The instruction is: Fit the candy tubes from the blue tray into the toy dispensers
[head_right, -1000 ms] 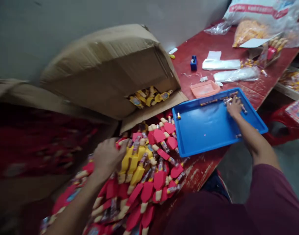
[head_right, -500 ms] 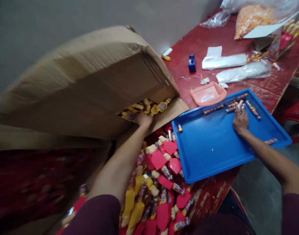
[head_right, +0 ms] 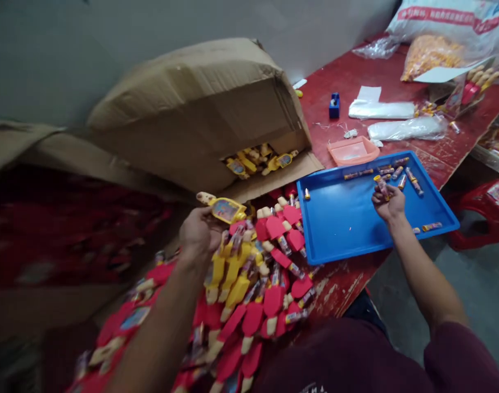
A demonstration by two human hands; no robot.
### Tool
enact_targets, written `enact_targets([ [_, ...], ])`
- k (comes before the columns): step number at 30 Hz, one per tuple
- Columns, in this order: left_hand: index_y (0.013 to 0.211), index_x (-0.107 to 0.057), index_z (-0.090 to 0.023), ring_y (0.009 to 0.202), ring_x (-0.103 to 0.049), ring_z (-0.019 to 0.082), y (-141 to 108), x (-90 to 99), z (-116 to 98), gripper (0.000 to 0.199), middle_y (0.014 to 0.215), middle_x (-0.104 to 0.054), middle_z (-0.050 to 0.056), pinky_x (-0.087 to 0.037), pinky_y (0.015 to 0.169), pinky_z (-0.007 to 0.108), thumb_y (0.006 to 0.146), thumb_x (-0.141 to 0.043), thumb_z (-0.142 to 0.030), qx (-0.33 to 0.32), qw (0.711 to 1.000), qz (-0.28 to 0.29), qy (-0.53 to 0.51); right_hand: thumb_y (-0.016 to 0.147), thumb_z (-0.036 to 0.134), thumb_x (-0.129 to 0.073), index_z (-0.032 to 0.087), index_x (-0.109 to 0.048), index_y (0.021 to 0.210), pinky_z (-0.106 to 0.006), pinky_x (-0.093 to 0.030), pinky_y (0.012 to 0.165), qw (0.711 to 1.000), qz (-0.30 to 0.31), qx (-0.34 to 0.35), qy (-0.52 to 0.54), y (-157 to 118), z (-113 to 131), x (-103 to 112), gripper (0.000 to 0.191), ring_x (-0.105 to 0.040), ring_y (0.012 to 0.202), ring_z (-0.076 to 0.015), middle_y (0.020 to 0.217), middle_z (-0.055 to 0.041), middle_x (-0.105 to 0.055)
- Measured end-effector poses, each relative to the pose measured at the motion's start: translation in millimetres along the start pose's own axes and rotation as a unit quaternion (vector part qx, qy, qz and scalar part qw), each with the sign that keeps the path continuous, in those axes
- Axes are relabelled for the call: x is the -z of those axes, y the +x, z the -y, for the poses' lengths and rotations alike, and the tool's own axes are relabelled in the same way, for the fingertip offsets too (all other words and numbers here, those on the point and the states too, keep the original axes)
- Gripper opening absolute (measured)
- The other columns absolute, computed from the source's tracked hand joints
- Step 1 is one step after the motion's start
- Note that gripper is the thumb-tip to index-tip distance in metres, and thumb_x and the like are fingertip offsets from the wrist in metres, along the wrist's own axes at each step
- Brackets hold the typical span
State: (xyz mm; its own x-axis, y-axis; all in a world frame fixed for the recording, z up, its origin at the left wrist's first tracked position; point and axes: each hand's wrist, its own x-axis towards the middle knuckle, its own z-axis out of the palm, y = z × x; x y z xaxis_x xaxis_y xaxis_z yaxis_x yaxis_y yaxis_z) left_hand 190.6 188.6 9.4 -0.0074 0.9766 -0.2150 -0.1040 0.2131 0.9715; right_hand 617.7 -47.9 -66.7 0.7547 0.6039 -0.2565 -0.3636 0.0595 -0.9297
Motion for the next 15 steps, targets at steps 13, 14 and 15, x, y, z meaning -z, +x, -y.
enact_targets([
  [13,0.094,-0.071,-0.015,0.079,-0.074,0.022,-251,35.1,12,0.020,0.074,-0.073,0.005,-0.060,0.088,0.041,0.087,-0.062,-0.032,0.108,0.922,-0.009,-0.371,0.071,0.039,-0.085,0.024,-0.060,0.096,-0.020,-0.037,0.040,0.919,0.360,-0.162,0.007,-264,-10,-112,0.038,-0.053,0.052,-0.0094,0.079,0.0010,-0.065],
  [14,0.094,-0.071,-0.016,0.081,-0.075,0.023,-255,39.2,11,0.020,0.074,-0.073,0.005,-0.059,0.089,0.043,0.086,-0.061,-0.032,0.090,0.920,-0.003,-0.382,0.071,0.040,-0.085,0.024,-0.059,0.097,-0.021,-0.038,0.039,0.909,0.387,-0.155,-0.023,-275,-14,-113,0.040,-0.052,0.051,-0.0095,0.080,0.0013,-0.065],
  [15,0.094,-0.070,-0.017,0.084,-0.075,0.023,-258,43.3,10,0.019,0.077,-0.074,0.005,-0.058,0.091,0.044,0.085,-0.061,-0.031,0.075,0.917,0.001,-0.391,0.072,0.041,-0.085,0.024,-0.059,0.098,-0.021,-0.040,0.040,0.901,0.408,-0.135,-0.055,-285,-19,-114,0.040,-0.052,0.051,-0.0095,0.080,0.0017,-0.064],
])
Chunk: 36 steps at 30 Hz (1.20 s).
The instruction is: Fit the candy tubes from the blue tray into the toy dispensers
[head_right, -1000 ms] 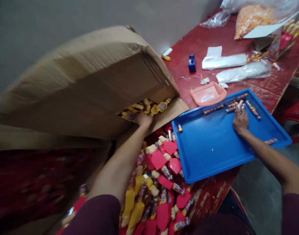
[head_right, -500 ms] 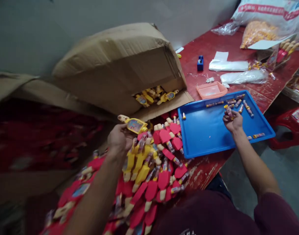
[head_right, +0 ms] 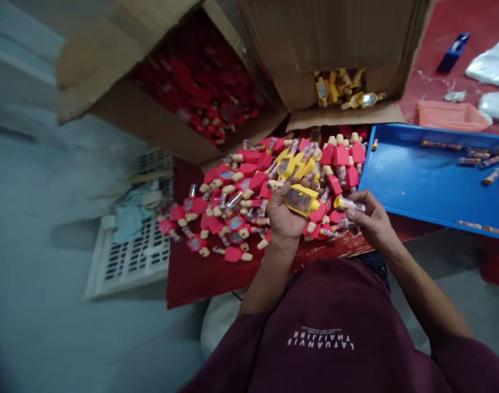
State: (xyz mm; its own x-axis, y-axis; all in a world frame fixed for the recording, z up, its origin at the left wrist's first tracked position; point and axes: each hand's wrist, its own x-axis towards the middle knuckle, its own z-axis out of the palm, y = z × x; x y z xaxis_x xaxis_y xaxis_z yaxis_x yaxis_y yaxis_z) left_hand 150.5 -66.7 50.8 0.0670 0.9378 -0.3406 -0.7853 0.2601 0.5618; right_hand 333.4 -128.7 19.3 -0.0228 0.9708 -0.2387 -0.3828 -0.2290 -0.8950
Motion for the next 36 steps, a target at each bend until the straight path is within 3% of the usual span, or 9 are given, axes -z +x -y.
enact_targets([
  [3,0.089,-0.069,-0.018,0.094,-0.074,0.025,-10,6.1,-8,0.015,0.084,-0.075,0.005,-0.055,0.096,0.045,0.082,-0.062,-0.030,-0.022,1.000,0.005,-0.020,0.077,0.037,-0.082,0.024,-0.060,0.103,-0.024,-0.050,0.053,0.987,0.014,0.070,-0.144,-11,-15,-20,0.037,-0.059,0.064,-0.0118,0.088,0.0002,-0.065],
  [6,0.080,-0.066,-0.018,0.084,-0.074,0.022,-18,11.4,-10,0.010,0.077,-0.073,0.002,-0.054,0.096,0.045,0.076,-0.063,-0.027,-0.040,0.998,-0.007,-0.041,0.082,0.037,-0.078,0.023,-0.062,0.109,-0.027,-0.054,0.067,0.958,0.006,0.148,-0.245,-18,-25,-36,0.035,-0.063,0.079,-0.0151,0.097,-0.0026,-0.067],
  [8,0.076,-0.064,-0.018,0.077,-0.073,0.020,-22,14.3,-7,0.010,0.073,-0.071,0.001,-0.055,0.094,0.044,0.074,-0.063,-0.027,-0.052,0.998,-0.013,-0.045,0.086,0.039,-0.074,0.023,-0.063,0.111,-0.028,-0.053,0.068,0.946,-0.002,0.174,-0.275,-21,-31,-41,0.032,-0.064,0.079,-0.0160,0.097,-0.0033,-0.068],
  [20,0.068,-0.057,-0.017,0.058,-0.067,0.014,-24,18.7,12,0.038,0.062,-0.063,-0.001,-0.057,0.073,0.031,0.083,-0.062,-0.051,-0.096,0.987,-0.120,0.041,0.087,0.038,-0.069,0.026,-0.066,0.111,-0.037,-0.055,0.076,0.875,-0.041,0.283,-0.390,-29,-53,-37,0.027,-0.070,0.089,-0.0245,0.099,-0.0086,-0.073],
  [26,0.065,-0.056,-0.017,0.056,-0.066,0.014,-25,18.5,14,0.039,0.058,-0.061,-0.001,-0.055,0.067,0.028,0.082,-0.061,-0.053,-0.062,0.991,-0.094,0.073,0.089,0.035,-0.069,0.026,-0.065,0.115,-0.033,-0.053,0.069,0.903,-0.009,0.261,-0.341,-31,-56,-32,0.028,-0.069,0.079,-0.0202,0.098,-0.0063,-0.072],
  [31,0.065,-0.056,-0.017,0.056,-0.066,0.014,-27,16.1,17,0.038,0.058,-0.061,-0.001,-0.056,0.070,0.030,0.081,-0.061,-0.051,-0.101,0.985,-0.116,0.077,0.087,0.043,-0.070,0.025,-0.063,0.116,-0.033,-0.055,0.068,0.948,-0.044,0.170,-0.265,-36,-66,-38,0.034,-0.067,0.074,-0.0191,0.094,-0.0057,-0.070],
  [36,0.067,-0.055,-0.018,0.053,-0.066,0.015,-27,19.0,18,0.034,0.059,-0.060,-0.002,-0.055,0.063,0.029,0.076,-0.067,-0.048,-0.132,0.981,-0.123,0.077,0.080,0.051,-0.076,0.024,-0.065,0.106,-0.028,-0.053,0.058,0.981,-0.055,0.075,-0.172,-36,-57,-48,0.039,-0.061,0.066,-0.0149,0.087,-0.0027,-0.068],
])
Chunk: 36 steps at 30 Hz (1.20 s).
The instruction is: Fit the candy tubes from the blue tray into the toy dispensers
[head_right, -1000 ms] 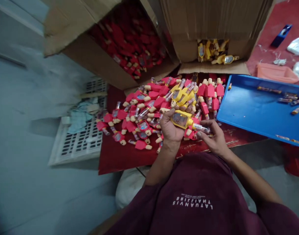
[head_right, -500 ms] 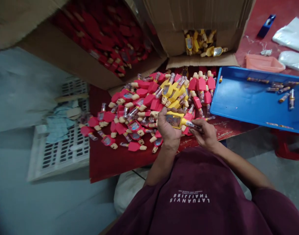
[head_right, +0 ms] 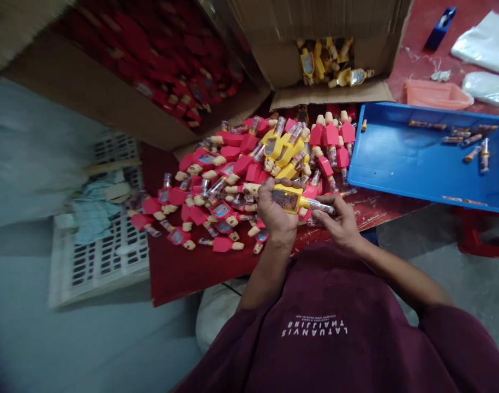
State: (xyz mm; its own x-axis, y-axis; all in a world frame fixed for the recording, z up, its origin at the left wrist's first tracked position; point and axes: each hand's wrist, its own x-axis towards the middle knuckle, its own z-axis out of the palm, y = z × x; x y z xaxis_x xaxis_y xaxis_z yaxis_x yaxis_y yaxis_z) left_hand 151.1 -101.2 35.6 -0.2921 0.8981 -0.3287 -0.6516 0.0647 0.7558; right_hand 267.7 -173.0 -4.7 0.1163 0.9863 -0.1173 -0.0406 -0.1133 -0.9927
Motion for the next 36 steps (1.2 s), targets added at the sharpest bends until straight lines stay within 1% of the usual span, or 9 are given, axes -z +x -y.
enact_targets([
  [6,0.069,-0.055,-0.018,0.055,-0.067,0.015,-4,0.4,-3,0.035,0.060,-0.061,-0.002,-0.056,0.065,0.030,0.077,-0.065,-0.051,-0.027,0.998,0.015,0.047,0.083,0.073,-0.059,0.020,-0.058,0.073,-0.024,-0.035,0.035,0.977,0.063,-0.182,0.093,9,12,-3,0.054,-0.043,0.040,-0.0104,0.056,0.0012,-0.055],
  [8,0.069,-0.056,-0.018,0.056,-0.067,0.016,-2,0.9,-4,0.035,0.060,-0.063,-0.001,-0.056,0.065,0.029,0.078,-0.064,-0.051,-0.012,0.998,0.022,0.054,0.085,0.075,-0.054,0.019,-0.058,0.070,-0.025,-0.037,0.039,0.984,0.069,-0.156,0.052,10,10,-2,0.058,-0.046,0.044,-0.0116,0.056,0.0000,-0.054],
  [13,0.068,-0.058,-0.017,0.060,-0.070,0.017,7,3.1,-4,0.032,0.060,-0.064,0.000,-0.057,0.069,0.031,0.081,-0.064,-0.047,0.024,0.999,0.037,0.002,0.079,0.059,-0.073,0.023,-0.065,0.104,-0.030,-0.047,0.064,0.988,-0.016,0.075,-0.132,5,0,3,0.046,-0.060,0.074,-0.0181,0.089,-0.0046,-0.068],
  [16,0.069,-0.059,-0.017,0.058,-0.070,0.017,9,4.0,-3,0.024,0.061,-0.065,-0.001,-0.058,0.070,0.031,0.077,-0.068,-0.038,0.015,0.999,0.046,-0.015,0.085,0.060,-0.067,0.022,-0.064,0.092,-0.028,-0.042,0.059,0.990,0.004,0.046,-0.133,4,1,5,0.039,-0.053,0.062,-0.0149,0.073,-0.0009,-0.062],
  [20,0.070,-0.059,-0.017,0.057,-0.070,0.018,15,6.9,-4,0.020,0.060,-0.065,-0.001,-0.058,0.068,0.031,0.074,-0.068,-0.035,0.049,0.997,0.061,-0.013,0.090,0.072,-0.050,0.020,-0.059,0.073,-0.026,-0.037,0.052,0.992,0.095,-0.056,-0.066,8,6,4,0.056,-0.049,0.055,-0.0135,0.062,-0.0002,-0.056],
  [24,0.071,-0.057,-0.018,0.056,-0.069,0.016,23,10.6,-6,0.019,0.060,-0.065,-0.002,-0.057,0.065,0.028,0.074,-0.066,-0.034,0.052,0.997,0.048,-0.015,0.083,0.062,-0.068,0.022,-0.067,0.103,-0.029,-0.044,0.061,0.985,0.028,0.059,-0.157,7,3,3,0.045,-0.059,0.068,-0.0180,0.081,-0.0039,-0.067],
  [26,0.071,-0.057,-0.018,0.057,-0.070,0.016,23,12.2,-7,0.018,0.060,-0.065,-0.002,-0.057,0.066,0.028,0.074,-0.065,-0.033,0.043,0.998,0.048,-0.015,0.085,0.061,-0.066,0.023,-0.067,0.102,-0.029,-0.044,0.060,0.982,0.024,0.066,-0.172,5,1,2,0.041,-0.058,0.065,-0.0175,0.076,-0.0029,-0.066],
  [31,0.070,-0.058,-0.017,0.060,-0.071,0.018,22,15.3,-7,0.021,0.060,-0.065,-0.001,-0.058,0.070,0.030,0.075,-0.067,-0.036,0.060,0.997,0.053,-0.005,0.086,0.077,-0.050,0.019,-0.061,0.071,-0.024,-0.036,0.044,0.989,0.102,-0.101,-0.045,9,7,-1,0.061,-0.051,0.048,-0.0127,0.058,-0.0014,-0.060],
  [36,0.068,-0.059,-0.018,0.060,-0.071,0.018,24,16.1,-10,0.023,0.059,-0.066,-0.001,-0.058,0.069,0.030,0.073,-0.070,-0.038,0.088,0.994,0.063,0.014,0.084,0.081,-0.045,0.019,-0.059,0.068,-0.025,-0.027,0.032,0.946,0.151,-0.281,0.059,12,9,-1,0.065,-0.040,0.033,-0.0112,0.050,-0.0015,-0.059],
])
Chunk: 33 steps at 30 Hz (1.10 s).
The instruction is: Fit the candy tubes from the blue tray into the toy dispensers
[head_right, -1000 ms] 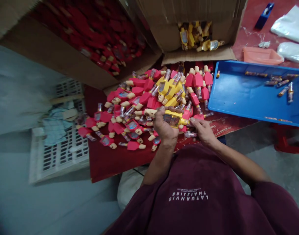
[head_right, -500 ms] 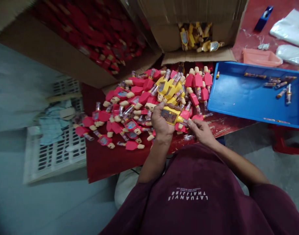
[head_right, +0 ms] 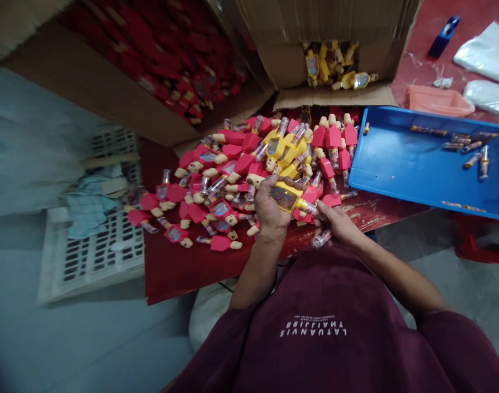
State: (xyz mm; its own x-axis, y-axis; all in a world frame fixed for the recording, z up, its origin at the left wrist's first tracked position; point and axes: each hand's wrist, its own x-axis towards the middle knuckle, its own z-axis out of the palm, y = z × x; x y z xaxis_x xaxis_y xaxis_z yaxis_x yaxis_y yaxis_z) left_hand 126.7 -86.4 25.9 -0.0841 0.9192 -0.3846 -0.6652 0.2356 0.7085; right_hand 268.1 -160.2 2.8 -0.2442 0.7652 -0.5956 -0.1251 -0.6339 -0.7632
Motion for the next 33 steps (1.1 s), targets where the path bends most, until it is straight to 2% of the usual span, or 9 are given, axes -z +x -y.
enact_targets([
  [3,0.069,-0.059,-0.018,0.059,-0.071,0.017,0,-0.3,1,0.021,0.060,-0.065,-0.002,-0.057,0.070,0.030,0.074,-0.068,-0.036,-0.012,1.000,-0.003,-0.003,0.085,0.073,-0.054,0.018,-0.067,0.083,-0.025,-0.040,0.044,0.983,-0.078,0.138,-0.095,-2,-6,3,0.056,-0.053,0.049,-0.0137,0.066,-0.0035,-0.066],
  [7,0.070,-0.059,-0.017,0.058,-0.071,0.017,-3,-2.5,6,0.024,0.060,-0.066,-0.001,-0.056,0.066,0.028,0.073,-0.069,-0.039,-0.034,0.999,-0.025,-0.005,0.082,0.059,-0.069,0.022,-0.069,0.099,-0.029,-0.046,0.065,0.895,-0.193,0.321,-0.242,-5,-15,8,0.042,-0.059,0.069,-0.0171,0.082,-0.0047,-0.068],
  [12,0.068,-0.060,-0.016,0.062,-0.072,0.019,-6,-7.3,10,0.027,0.059,-0.066,-0.001,-0.056,0.066,0.028,0.067,-0.073,-0.040,-0.025,1.000,-0.008,0.012,0.093,0.071,-0.043,0.019,-0.055,0.066,-0.026,-0.037,0.053,0.952,-0.135,0.223,-0.162,-2,-17,10,0.060,-0.047,0.056,-0.0128,0.059,-0.0003,-0.053],
  [19,0.067,-0.060,-0.016,0.054,-0.069,0.018,-5,-12.4,13,0.024,0.057,-0.065,-0.001,-0.054,0.061,0.027,0.062,-0.072,-0.037,-0.005,0.999,-0.039,0.007,0.088,0.058,-0.064,0.019,-0.068,0.100,-0.026,-0.044,0.061,0.914,-0.188,0.298,-0.201,-5,-17,8,0.042,-0.054,0.065,-0.0136,0.078,-0.0031,-0.064],
  [23,0.069,-0.057,-0.017,0.059,-0.071,0.019,-9,-16.0,14,0.029,0.059,-0.064,-0.002,-0.055,0.065,0.029,0.067,-0.073,-0.041,-0.032,0.998,-0.037,0.028,0.089,0.063,-0.059,0.020,-0.060,0.084,-0.022,-0.033,0.043,0.982,-0.092,0.161,-0.030,-8,-12,8,0.044,-0.039,0.046,-0.0084,0.062,0.0036,-0.049],
  [26,0.068,-0.058,-0.016,0.063,-0.072,0.020,-9,-15.4,13,0.032,0.060,-0.064,0.000,-0.055,0.067,0.029,0.069,-0.073,-0.044,-0.016,0.999,-0.011,0.041,0.088,0.065,-0.058,0.019,-0.060,0.084,-0.022,-0.031,0.041,0.992,-0.040,0.121,0.002,-8,-9,9,0.046,-0.036,0.044,-0.0082,0.059,0.0041,-0.048],
  [28,0.069,-0.059,-0.016,0.063,-0.072,0.019,-7,-13.8,13,0.032,0.061,-0.065,0.000,-0.055,0.067,0.029,0.070,-0.072,-0.046,0.003,0.999,-0.011,0.039,0.091,0.061,-0.057,0.018,-0.064,0.088,-0.024,-0.037,0.048,0.974,-0.080,0.189,-0.098,-8,-11,11,0.043,-0.046,0.052,-0.0107,0.065,0.0004,-0.056],
  [30,0.070,-0.059,-0.017,0.060,-0.070,0.018,-5,-12.4,15,0.032,0.060,-0.064,-0.001,-0.055,0.066,0.029,0.070,-0.071,-0.046,0.011,0.999,-0.032,0.030,0.091,0.054,-0.059,0.018,-0.067,0.098,-0.027,-0.045,0.061,0.922,-0.142,0.287,-0.220,-6,-16,12,0.038,-0.057,0.066,-0.0153,0.079,-0.0053,-0.066],
  [33,0.069,-0.058,-0.017,0.056,-0.068,0.018,-6,-11.1,18,0.029,0.059,-0.064,-0.001,-0.055,0.064,0.030,0.066,-0.071,-0.043,0.013,0.998,-0.053,0.032,0.092,0.046,-0.060,0.018,-0.067,0.111,-0.033,-0.050,0.074,0.873,-0.170,0.360,-0.280,-4,-26,12,0.035,-0.066,0.083,-0.0216,0.097,-0.0109,-0.072],
])
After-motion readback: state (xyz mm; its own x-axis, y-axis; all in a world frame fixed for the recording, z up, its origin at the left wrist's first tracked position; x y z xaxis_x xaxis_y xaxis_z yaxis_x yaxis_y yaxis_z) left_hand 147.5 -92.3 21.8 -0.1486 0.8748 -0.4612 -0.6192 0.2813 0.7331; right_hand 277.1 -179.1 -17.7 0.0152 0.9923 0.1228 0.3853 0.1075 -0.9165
